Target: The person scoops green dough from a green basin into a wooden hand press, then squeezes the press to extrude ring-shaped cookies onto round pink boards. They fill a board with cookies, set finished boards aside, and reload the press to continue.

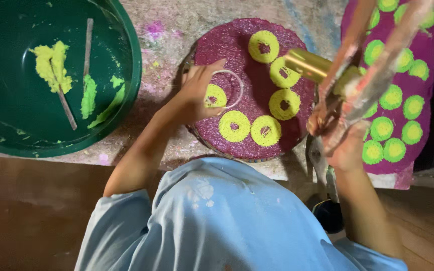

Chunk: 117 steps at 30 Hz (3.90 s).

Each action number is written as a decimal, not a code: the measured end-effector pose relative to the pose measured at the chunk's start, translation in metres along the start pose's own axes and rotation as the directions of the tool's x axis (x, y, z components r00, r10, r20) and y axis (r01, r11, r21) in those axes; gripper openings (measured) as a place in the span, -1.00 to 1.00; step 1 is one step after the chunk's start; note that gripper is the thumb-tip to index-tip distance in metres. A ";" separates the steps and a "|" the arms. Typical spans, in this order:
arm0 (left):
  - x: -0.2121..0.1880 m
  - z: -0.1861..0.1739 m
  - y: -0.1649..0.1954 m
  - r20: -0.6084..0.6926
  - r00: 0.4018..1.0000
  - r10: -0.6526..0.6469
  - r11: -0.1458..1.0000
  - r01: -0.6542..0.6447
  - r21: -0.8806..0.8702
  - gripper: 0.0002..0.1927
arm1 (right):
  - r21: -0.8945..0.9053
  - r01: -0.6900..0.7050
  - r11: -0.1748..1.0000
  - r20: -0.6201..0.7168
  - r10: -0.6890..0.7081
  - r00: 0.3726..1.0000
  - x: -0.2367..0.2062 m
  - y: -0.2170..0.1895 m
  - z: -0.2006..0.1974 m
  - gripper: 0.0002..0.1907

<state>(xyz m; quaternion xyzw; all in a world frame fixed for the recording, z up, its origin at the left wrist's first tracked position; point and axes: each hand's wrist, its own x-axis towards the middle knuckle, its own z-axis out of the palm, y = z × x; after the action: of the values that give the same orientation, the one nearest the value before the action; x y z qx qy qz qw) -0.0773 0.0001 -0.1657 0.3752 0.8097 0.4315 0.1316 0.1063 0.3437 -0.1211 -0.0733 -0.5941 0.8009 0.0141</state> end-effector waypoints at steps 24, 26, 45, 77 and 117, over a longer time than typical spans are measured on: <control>0.113 0.067 0.042 -0.008 0.993 0.115 -0.658 0.070 -0.750 -0.20 | -0.387 -0.663 0.640 -0.015 0.715 0.699 0.006 -0.031 -0.002 -0.40; 0.118 0.073 0.035 -0.172 0.973 0.156 -0.580 -0.051 -0.813 -0.37 | -0.443 -0.706 0.552 -0.061 0.767 0.639 0.028 -0.047 0.010 -0.37; 0.131 0.088 0.001 -0.232 0.945 -0.232 -0.628 -0.328 -0.706 -0.54 | -0.940 -0.294 0.173 -0.189 0.454 0.871 0.068 -0.062 0.053 -0.26; 0.123 0.058 0.024 0.358 0.848 -0.391 0.322 0.490 -0.810 -0.13 | -0.919 -0.052 0.392 0.011 0.157 0.988 0.071 -0.029 0.004 -0.34; 0.027 -0.002 0.105 0.042 0.926 0.374 0.763 -0.282 -0.582 -0.20 | -0.812 0.434 0.389 0.365 -0.241 0.899 -0.027 -0.049 0.049 -0.62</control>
<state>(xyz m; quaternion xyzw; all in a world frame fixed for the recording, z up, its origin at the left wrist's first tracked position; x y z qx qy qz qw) -0.0450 0.0542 -0.0774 0.4878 0.5538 0.6374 0.2217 0.1231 0.3089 -0.0576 0.1286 -0.9197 0.3620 0.0815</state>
